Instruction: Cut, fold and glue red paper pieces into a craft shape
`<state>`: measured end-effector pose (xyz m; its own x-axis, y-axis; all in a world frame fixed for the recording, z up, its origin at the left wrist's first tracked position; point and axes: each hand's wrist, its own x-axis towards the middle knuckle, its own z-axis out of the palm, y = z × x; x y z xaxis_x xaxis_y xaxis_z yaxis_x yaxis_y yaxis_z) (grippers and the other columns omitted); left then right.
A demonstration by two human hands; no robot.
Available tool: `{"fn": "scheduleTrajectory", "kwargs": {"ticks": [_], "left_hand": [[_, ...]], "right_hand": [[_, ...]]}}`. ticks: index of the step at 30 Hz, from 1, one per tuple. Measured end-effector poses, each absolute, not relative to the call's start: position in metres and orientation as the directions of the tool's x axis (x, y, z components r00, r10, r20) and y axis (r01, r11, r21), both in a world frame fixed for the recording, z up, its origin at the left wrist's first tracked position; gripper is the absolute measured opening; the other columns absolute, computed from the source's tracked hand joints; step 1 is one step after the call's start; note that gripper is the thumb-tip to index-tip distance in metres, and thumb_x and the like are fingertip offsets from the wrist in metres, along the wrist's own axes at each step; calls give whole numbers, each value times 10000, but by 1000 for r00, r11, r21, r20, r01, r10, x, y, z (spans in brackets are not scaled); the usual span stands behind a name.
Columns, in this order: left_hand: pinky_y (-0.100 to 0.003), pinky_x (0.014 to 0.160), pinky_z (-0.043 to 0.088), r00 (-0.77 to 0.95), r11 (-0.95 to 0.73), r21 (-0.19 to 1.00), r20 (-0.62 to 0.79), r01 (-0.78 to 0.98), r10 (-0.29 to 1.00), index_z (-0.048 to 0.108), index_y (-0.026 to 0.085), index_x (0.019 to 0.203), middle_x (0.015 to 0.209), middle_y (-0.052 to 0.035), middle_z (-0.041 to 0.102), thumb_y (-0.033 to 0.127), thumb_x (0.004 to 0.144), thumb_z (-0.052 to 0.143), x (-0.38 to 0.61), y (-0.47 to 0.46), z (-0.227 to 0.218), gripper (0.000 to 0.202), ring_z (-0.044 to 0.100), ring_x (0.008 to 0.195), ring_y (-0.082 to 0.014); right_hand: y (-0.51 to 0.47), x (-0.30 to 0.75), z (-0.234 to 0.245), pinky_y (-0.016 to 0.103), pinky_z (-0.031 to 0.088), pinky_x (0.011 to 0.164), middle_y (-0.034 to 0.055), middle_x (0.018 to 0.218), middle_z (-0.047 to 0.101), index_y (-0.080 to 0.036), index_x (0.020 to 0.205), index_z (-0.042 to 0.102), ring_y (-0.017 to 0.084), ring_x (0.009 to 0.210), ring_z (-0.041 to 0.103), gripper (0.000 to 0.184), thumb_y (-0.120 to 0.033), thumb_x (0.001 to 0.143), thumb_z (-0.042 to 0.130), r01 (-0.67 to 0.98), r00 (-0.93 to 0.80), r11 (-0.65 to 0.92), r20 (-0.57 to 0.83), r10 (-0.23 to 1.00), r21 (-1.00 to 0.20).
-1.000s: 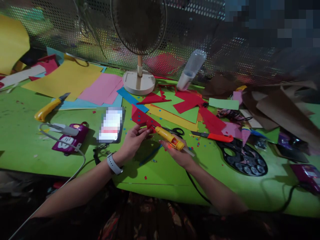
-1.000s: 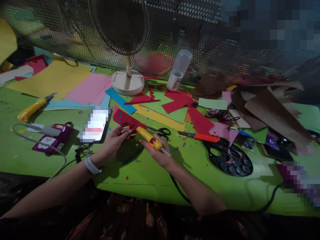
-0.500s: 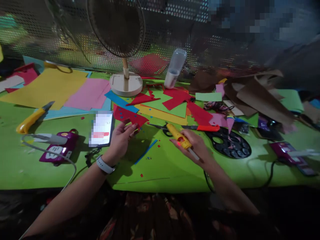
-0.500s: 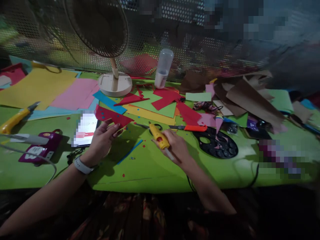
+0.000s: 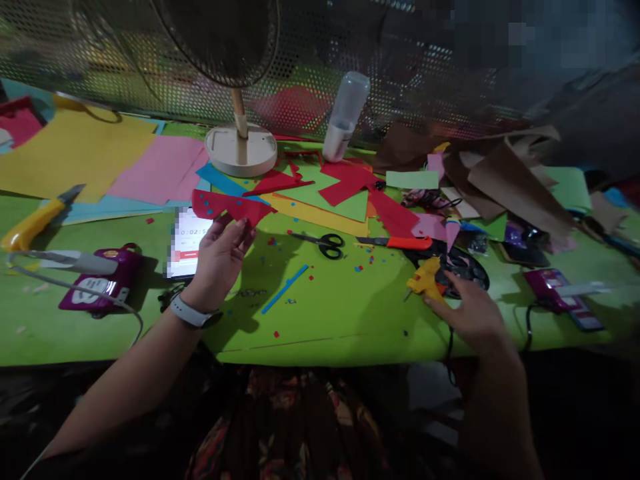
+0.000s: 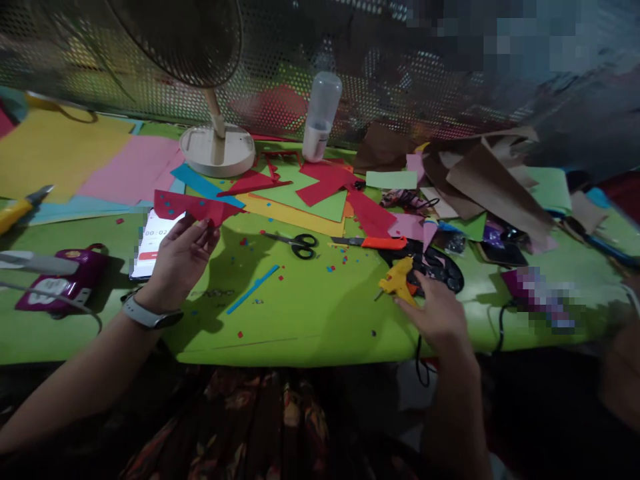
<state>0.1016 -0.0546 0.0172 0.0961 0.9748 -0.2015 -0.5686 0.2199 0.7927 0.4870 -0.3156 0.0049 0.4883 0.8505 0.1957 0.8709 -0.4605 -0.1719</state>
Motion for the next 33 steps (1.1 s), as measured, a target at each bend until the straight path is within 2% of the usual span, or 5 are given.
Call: {"fn": "scheduleTrajectory", "kwargs": {"ticks": [5,11,26,29,33], "left_hand": [[-232,775,564,100,215,790,-193,-574,976,650,250,874,841,26,721,119,673,768,101,-56,14,268,687,807,-111],[-279,823,558,102,198,808,-170,-554,980,629,259,934,865,24,720,176,677,780,97,-56,9,309,689,863,-133],[-299,826,553,132,235,805,-195,-545,972,644,236,928,839,11,707,202,679,782,102,-62,15,287,680,838,-141],[-302,834,550,128,227,805,-188,-548,974,640,233,928,826,14,702,206,670,792,102,-61,13,300,680,842,-141],[-285,792,563,110,234,798,-208,-555,972,634,222,919,803,14,701,189,663,796,102,-60,9,304,675,787,-133]], "right_hand": [[-253,417,37,538,386,1008,177,1283,575,-181,1375,491,349,1207,510,578,-527,917,428,961,252,-200,304,919,-193],[-148,300,13,584,233,1129,103,1578,245,-253,1491,330,367,1456,156,726,-671,897,336,968,-122,124,24,992,-218],[-118,264,-14,584,81,1163,98,1597,195,-248,1493,322,352,1476,60,764,-701,878,344,953,-250,237,-46,967,-189],[-118,270,-4,587,42,1167,55,1616,118,-276,1485,332,329,1483,-12,766,-729,868,317,920,-222,197,-37,974,-339],[-121,283,18,536,116,1182,-22,1615,125,-333,1476,325,245,1491,43,685,-703,904,251,609,-100,-17,-98,990,-793]]}}
